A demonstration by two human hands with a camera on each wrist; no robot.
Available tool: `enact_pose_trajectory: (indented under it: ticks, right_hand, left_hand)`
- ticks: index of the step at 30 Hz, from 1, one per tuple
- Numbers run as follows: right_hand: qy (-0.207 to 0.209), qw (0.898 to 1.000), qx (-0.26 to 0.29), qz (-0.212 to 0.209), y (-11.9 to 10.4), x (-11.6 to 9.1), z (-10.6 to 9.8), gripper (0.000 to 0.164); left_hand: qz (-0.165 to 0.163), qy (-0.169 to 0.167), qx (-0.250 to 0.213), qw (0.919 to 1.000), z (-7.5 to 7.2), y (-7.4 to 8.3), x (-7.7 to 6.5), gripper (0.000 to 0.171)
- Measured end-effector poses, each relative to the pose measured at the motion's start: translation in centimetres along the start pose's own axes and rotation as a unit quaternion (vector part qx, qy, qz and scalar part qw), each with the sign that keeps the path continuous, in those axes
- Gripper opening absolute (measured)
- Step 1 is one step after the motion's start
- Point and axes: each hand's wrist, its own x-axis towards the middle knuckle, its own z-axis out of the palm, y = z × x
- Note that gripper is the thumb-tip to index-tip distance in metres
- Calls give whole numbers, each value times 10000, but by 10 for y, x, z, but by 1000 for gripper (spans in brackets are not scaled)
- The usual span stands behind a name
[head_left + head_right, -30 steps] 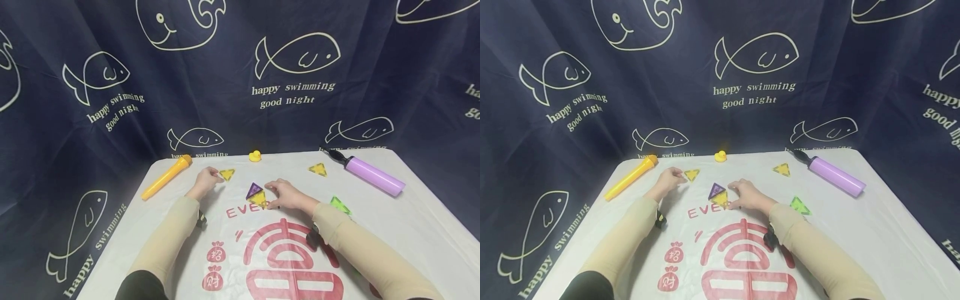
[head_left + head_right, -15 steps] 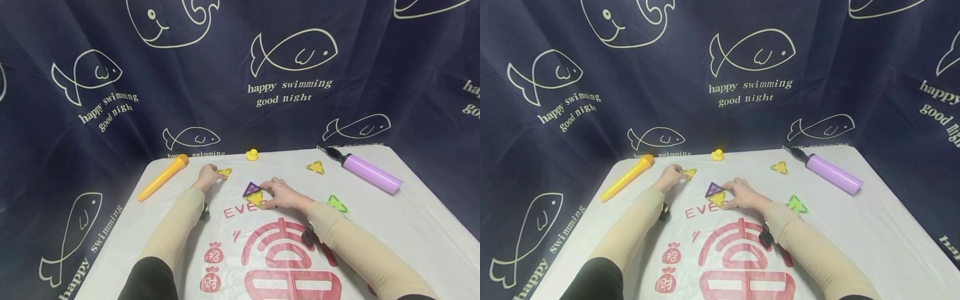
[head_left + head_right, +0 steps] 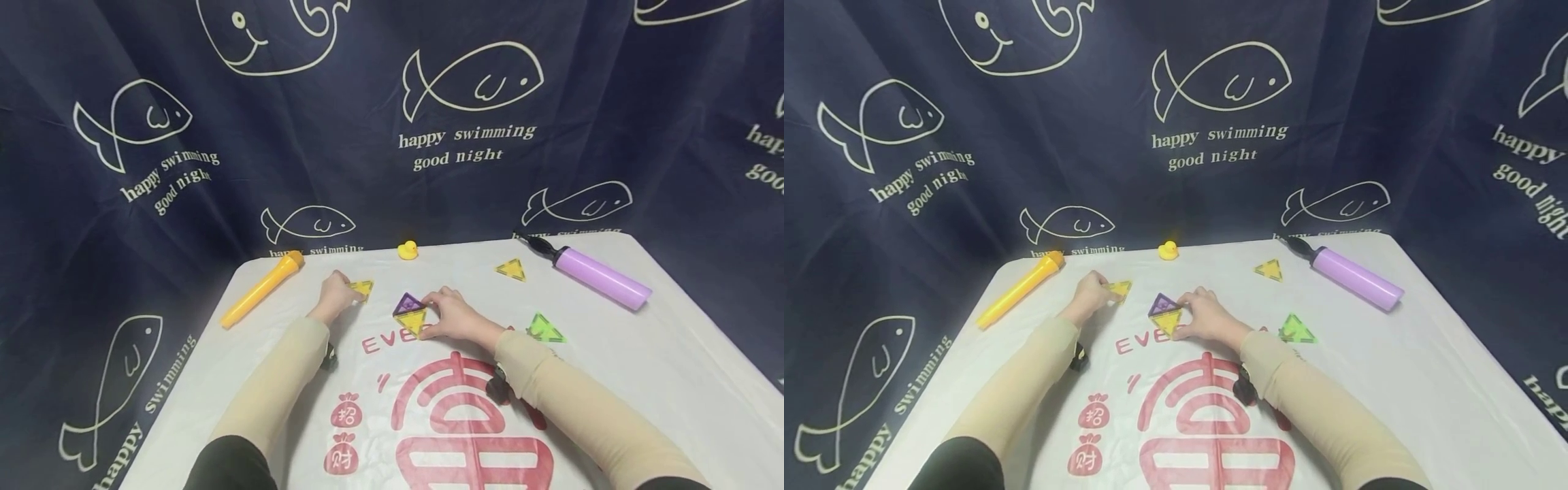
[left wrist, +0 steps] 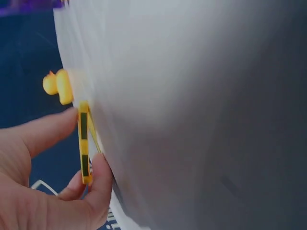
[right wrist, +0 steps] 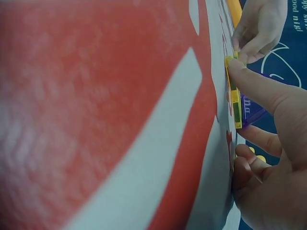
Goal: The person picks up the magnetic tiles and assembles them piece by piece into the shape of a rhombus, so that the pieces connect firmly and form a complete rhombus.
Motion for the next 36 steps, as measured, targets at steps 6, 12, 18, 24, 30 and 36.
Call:
enact_pose_trajectory:
  ticks: [6,12,18,24,30,36]
  right_hand:
    - [64,10000,42,-5,-2,1,3,74]
    - [70,9998,62,-183,-3,-2,3,75]
    - [92,9998,85,-144,-3,-3,3,74]
    - [125,9999,100,60,-8,-1,6,77]
    - [154,9992,-18,363,-17,0,5,73]
    - [201,9993,-53,309,-22,2,10,71]
  left_hand:
    - [54,203,-634,9978,1,-3,-22,40]
    - [-427,-134,-1625,9857,5,-3,-40,36]
    - [-371,-314,-1731,9837,11,-2,-59,33]
    - [-257,-222,-1762,9838,17,-1,-68,33]
    - [-80,-321,-2268,9734,23,6,-75,34]
    - [-94,-177,-2337,9721,25,12,-80,32]
